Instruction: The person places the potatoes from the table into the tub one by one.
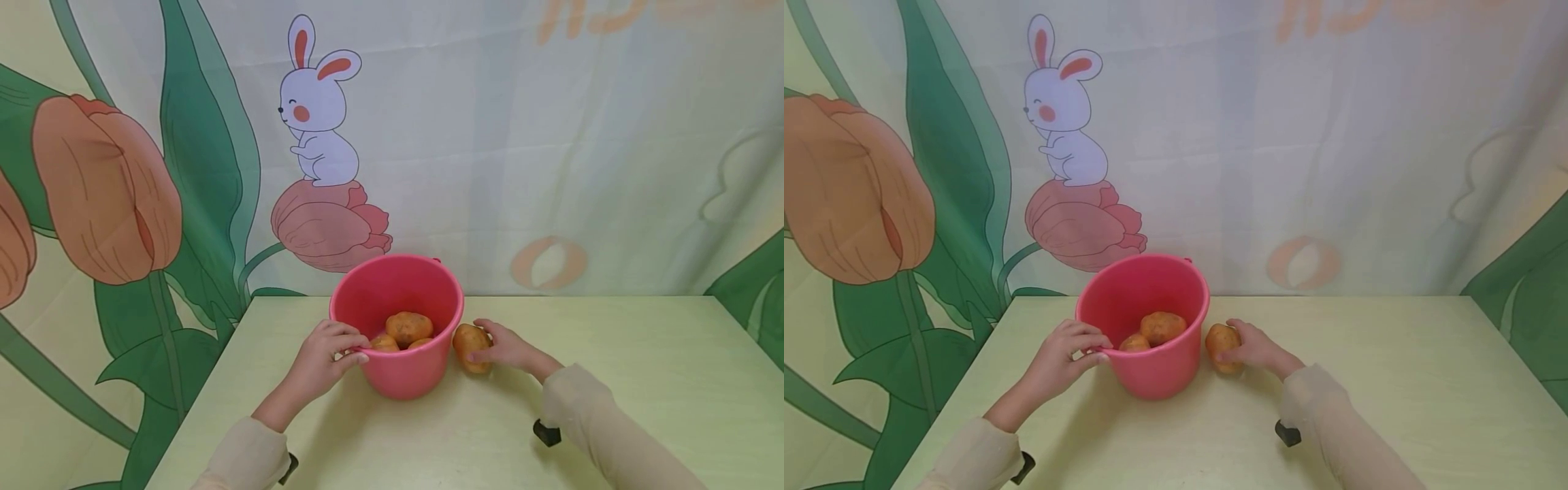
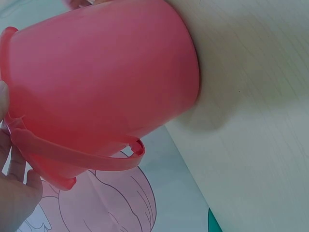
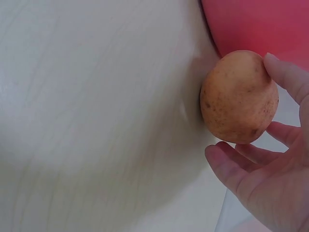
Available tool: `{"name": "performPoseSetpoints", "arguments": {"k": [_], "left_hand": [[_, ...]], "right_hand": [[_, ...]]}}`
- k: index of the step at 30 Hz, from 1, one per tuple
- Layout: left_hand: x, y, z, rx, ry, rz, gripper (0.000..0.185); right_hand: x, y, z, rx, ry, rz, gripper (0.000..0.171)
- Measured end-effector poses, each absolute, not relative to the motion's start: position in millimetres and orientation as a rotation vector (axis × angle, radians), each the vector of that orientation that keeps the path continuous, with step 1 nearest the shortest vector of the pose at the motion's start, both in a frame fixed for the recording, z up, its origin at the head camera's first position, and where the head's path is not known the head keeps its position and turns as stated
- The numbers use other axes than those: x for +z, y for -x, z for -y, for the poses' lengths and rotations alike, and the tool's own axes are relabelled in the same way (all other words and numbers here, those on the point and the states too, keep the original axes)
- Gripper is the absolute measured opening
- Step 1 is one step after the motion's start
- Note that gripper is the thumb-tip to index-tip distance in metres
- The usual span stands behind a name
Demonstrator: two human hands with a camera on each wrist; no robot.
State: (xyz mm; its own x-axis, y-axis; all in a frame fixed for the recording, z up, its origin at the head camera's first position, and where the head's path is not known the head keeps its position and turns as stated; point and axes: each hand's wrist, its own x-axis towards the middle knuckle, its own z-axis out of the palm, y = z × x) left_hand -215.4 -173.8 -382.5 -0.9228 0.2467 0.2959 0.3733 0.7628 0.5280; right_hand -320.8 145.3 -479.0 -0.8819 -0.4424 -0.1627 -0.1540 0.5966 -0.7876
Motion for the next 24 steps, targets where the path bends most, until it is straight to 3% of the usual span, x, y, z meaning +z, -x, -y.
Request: {"name": "performPoseSetpoints", "arguments": {"k": [24], "left_hand": [[-382.1, 215.1, 172.6, -0.891, 0.461, 2.764, 0.023]], "right_hand": [[-475.1, 318.8, -145.9, -1.146, 0.522, -2.553, 0.075]]}}
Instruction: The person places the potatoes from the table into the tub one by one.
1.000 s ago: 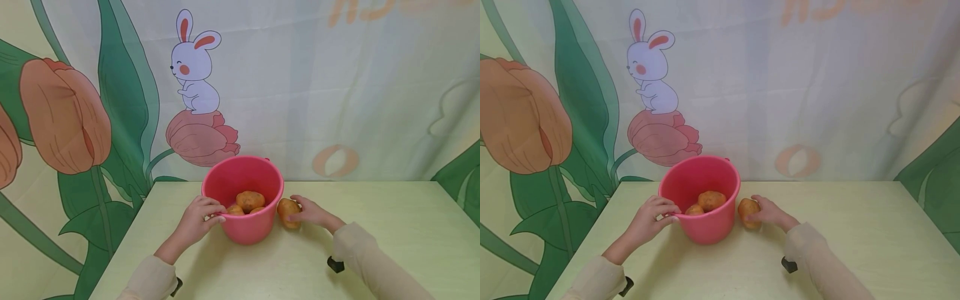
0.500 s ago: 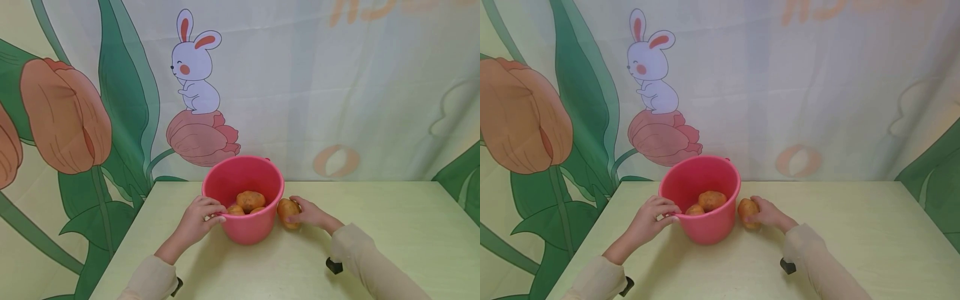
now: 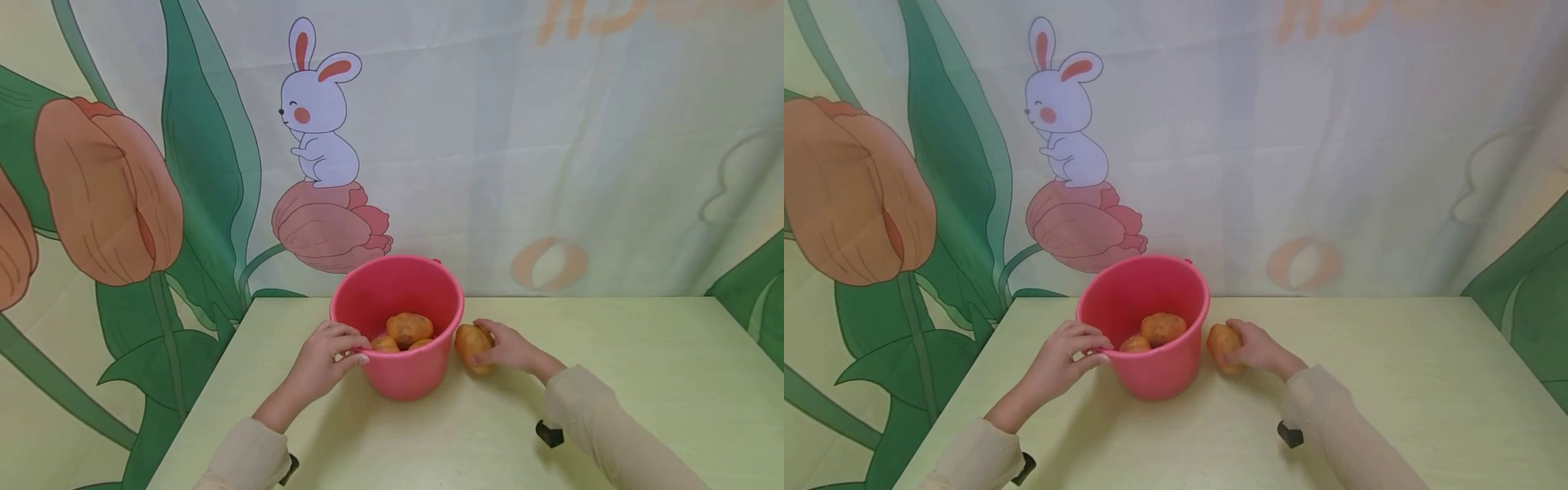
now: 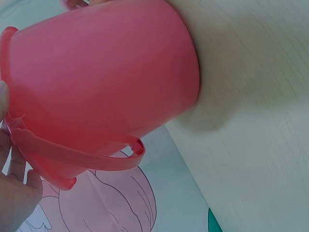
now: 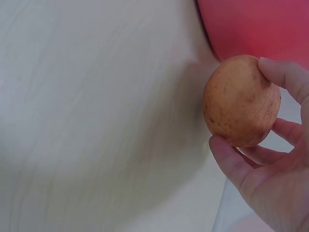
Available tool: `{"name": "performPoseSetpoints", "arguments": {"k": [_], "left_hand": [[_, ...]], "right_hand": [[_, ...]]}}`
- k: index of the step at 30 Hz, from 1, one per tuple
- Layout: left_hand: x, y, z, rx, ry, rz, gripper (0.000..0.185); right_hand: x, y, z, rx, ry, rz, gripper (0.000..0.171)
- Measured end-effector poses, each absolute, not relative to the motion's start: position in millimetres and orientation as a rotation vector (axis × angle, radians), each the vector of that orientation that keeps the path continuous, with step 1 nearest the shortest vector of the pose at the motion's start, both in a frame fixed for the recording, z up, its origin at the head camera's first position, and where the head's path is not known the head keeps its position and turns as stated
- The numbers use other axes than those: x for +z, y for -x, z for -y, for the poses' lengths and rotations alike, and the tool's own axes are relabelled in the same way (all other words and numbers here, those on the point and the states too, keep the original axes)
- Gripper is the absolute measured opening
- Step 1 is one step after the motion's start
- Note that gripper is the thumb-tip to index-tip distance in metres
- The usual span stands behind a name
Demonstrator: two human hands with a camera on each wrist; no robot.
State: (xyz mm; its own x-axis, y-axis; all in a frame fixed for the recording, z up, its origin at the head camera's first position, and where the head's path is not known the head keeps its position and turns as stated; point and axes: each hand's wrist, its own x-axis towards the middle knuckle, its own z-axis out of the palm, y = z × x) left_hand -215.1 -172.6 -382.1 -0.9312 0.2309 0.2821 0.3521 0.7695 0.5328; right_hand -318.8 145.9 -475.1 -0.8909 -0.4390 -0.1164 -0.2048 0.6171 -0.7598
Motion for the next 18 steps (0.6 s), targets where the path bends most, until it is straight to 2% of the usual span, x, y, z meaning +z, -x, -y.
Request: {"name": "performPoseSetpoints", "arguments": {"k": [18], "left_hand": [[-383, 216, 173, -0.893, 0.466, 2.763, 0.025]], "right_hand": [[-460, 313, -155, -1.061, 0.555, -2.572, 0.074]]}}
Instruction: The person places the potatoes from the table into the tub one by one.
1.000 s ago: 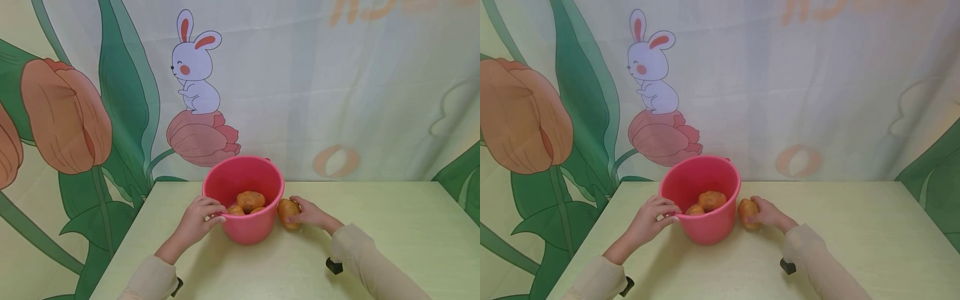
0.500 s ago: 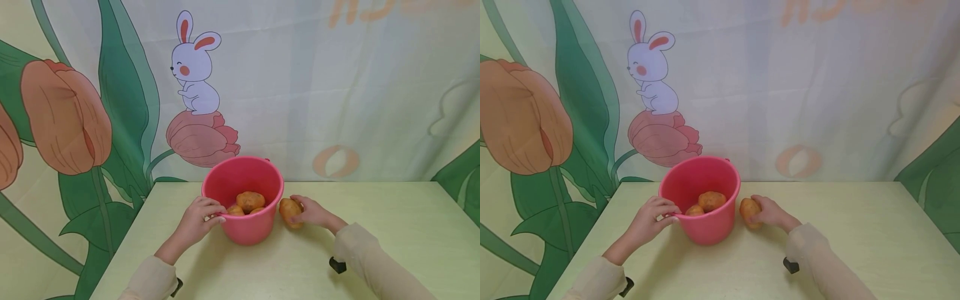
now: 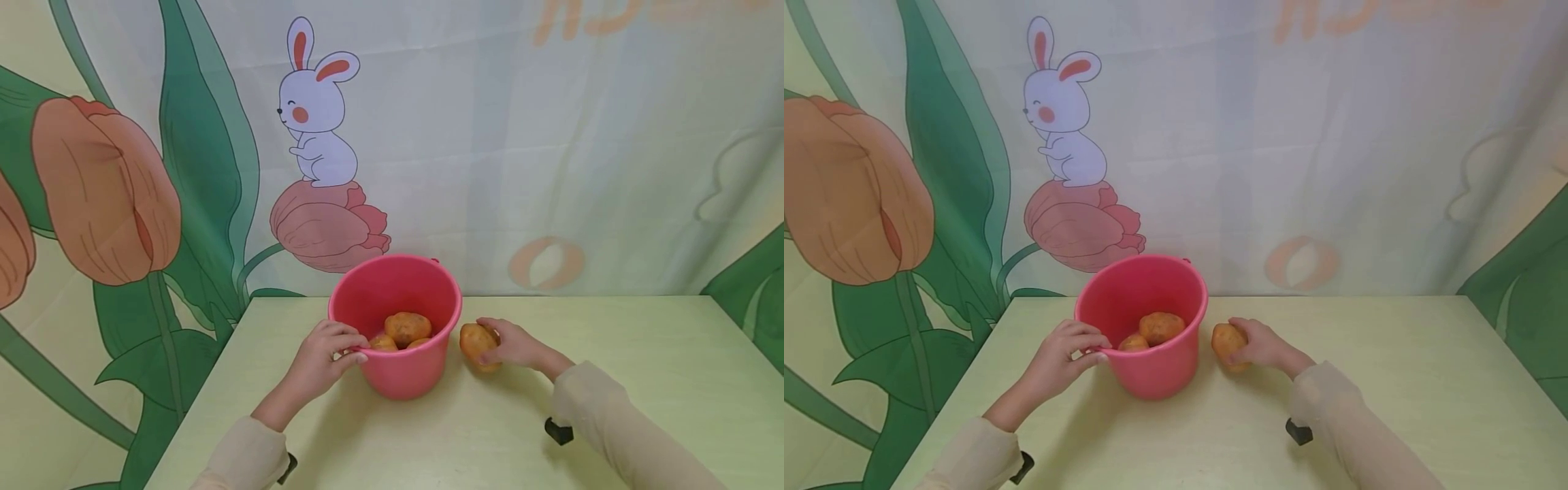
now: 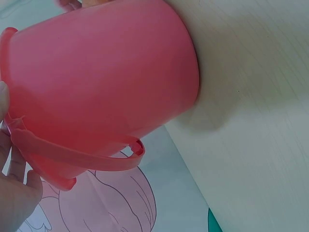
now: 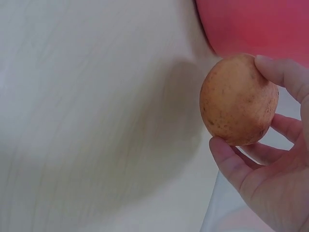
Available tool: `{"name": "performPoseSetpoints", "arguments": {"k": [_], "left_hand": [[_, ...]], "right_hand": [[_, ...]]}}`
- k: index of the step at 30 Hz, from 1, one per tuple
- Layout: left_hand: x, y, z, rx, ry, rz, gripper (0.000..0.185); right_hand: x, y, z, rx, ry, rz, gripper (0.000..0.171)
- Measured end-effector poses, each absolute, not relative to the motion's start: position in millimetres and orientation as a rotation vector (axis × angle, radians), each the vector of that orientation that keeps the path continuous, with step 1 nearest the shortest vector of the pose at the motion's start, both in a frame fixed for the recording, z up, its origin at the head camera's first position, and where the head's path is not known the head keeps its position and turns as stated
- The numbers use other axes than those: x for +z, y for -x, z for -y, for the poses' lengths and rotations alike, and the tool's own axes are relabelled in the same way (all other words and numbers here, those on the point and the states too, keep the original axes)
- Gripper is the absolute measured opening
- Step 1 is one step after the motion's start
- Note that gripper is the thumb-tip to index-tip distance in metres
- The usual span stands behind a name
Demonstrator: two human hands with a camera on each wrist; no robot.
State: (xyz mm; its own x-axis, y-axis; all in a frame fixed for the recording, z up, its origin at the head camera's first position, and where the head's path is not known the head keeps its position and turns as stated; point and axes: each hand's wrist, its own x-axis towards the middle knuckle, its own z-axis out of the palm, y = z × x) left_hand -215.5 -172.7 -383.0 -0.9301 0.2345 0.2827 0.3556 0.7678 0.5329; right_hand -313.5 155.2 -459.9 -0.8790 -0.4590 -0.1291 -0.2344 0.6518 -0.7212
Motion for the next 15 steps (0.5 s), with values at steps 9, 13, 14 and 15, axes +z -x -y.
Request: {"name": "performPoseSetpoints", "arguments": {"k": [9, 13, 14, 15], "left_hand": [[-382.3, 215.4, 171.8, -0.898, 0.46, 2.769, 0.024], [-381.7, 215.0, 171.7, -0.9, 0.457, 2.77, 0.025], [-381.7, 215.0, 171.7, -0.901, 0.458, 2.77, 0.025], [-381.6, 214.9, 171.8, -0.901, 0.461, 2.769, 0.025]], "right_hand": [[-457.6, 313.7, -161.3, -1.059, 0.618, -2.581, 0.072], [-455.7, 313.3, -164.2, -1.057, 0.644, -2.577, 0.073], [-454.9, 313.0, -164.8, -1.049, 0.663, -2.581, 0.073], [-454.0, 312.7, -165.2, -1.046, 0.672, -2.586, 0.073]]}}
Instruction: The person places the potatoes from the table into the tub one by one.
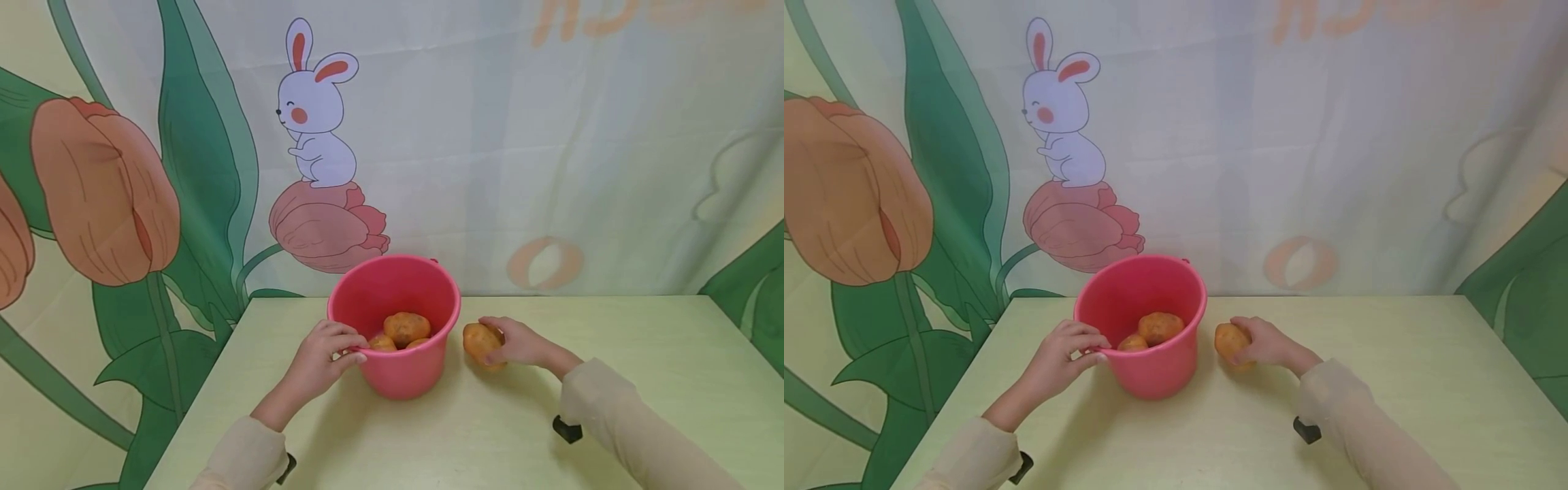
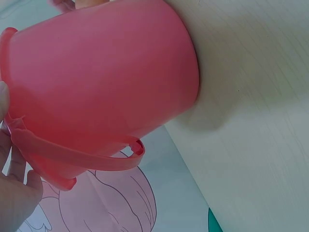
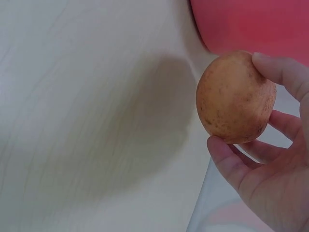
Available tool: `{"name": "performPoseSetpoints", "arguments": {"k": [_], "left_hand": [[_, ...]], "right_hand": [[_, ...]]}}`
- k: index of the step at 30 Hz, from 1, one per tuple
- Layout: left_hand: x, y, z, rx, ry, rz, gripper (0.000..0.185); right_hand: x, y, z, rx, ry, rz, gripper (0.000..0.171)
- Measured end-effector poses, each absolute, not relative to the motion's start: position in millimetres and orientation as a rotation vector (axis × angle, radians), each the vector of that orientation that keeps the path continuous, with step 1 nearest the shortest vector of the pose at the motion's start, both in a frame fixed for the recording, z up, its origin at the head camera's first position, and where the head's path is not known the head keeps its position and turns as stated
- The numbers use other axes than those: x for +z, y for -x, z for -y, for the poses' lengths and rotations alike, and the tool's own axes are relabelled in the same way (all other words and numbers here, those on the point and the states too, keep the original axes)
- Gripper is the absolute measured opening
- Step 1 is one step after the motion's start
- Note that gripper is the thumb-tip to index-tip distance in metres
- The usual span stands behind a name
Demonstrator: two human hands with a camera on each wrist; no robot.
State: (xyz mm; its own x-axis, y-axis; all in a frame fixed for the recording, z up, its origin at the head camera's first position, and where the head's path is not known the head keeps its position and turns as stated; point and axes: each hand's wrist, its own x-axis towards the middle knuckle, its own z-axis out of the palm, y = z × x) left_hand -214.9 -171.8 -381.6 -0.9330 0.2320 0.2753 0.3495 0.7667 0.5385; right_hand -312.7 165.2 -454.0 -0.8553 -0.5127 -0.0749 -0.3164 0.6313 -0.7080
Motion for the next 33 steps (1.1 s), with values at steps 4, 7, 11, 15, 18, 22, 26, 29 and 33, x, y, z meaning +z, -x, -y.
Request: {"name": "performPoseSetpoints", "arguments": {"k": [4, 7, 11, 15, 18, 22, 26, 29, 33], "left_hand": [[-381, 215, 172, -0.893, 0.477, 2.765, 0.024], [-382, 215, 173, -0.886, 0.487, 2.761, 0.024], [-382, 215, 173, -0.89, 0.497, 2.751, 0.024], [-383, 215, 173, -0.888, 0.504, 2.745, 0.024], [-382, 216, 173, -0.887, 0.505, 2.744, 0.024], [-383, 216, 173, -0.891, 0.503, 2.745, 0.024], [-383, 216, 173, -0.889, 0.502, 2.747, 0.023], [-383, 215, 173, -0.887, 0.502, 2.748, 0.023], [-382, 215, 173, -0.886, 0.505, 2.746, 0.023]], "right_hand": [[-449, 311, -167, -1.041, 0.693, -2.593, 0.072], [-446, 310, -169, -1.041, 0.68, -2.584, 0.072], [-443, 310, -169, -1.022, 0.681, -2.583, 0.073], [-440, 311, -170, -1.005, 0.704, -2.591, 0.072], [-437, 311, -171, -0.995, 0.731, -2.6, 0.071], [-431, 310, -172, -0.981, 0.774, -2.601, 0.07], [-424, 311, -172, -0.961, 0.788, -2.599, 0.069], [-419, 311, -172, -0.943, 0.796, -2.603, 0.069], [-415, 311, -173, -0.932, 0.805, -2.604, 0.069]]}}
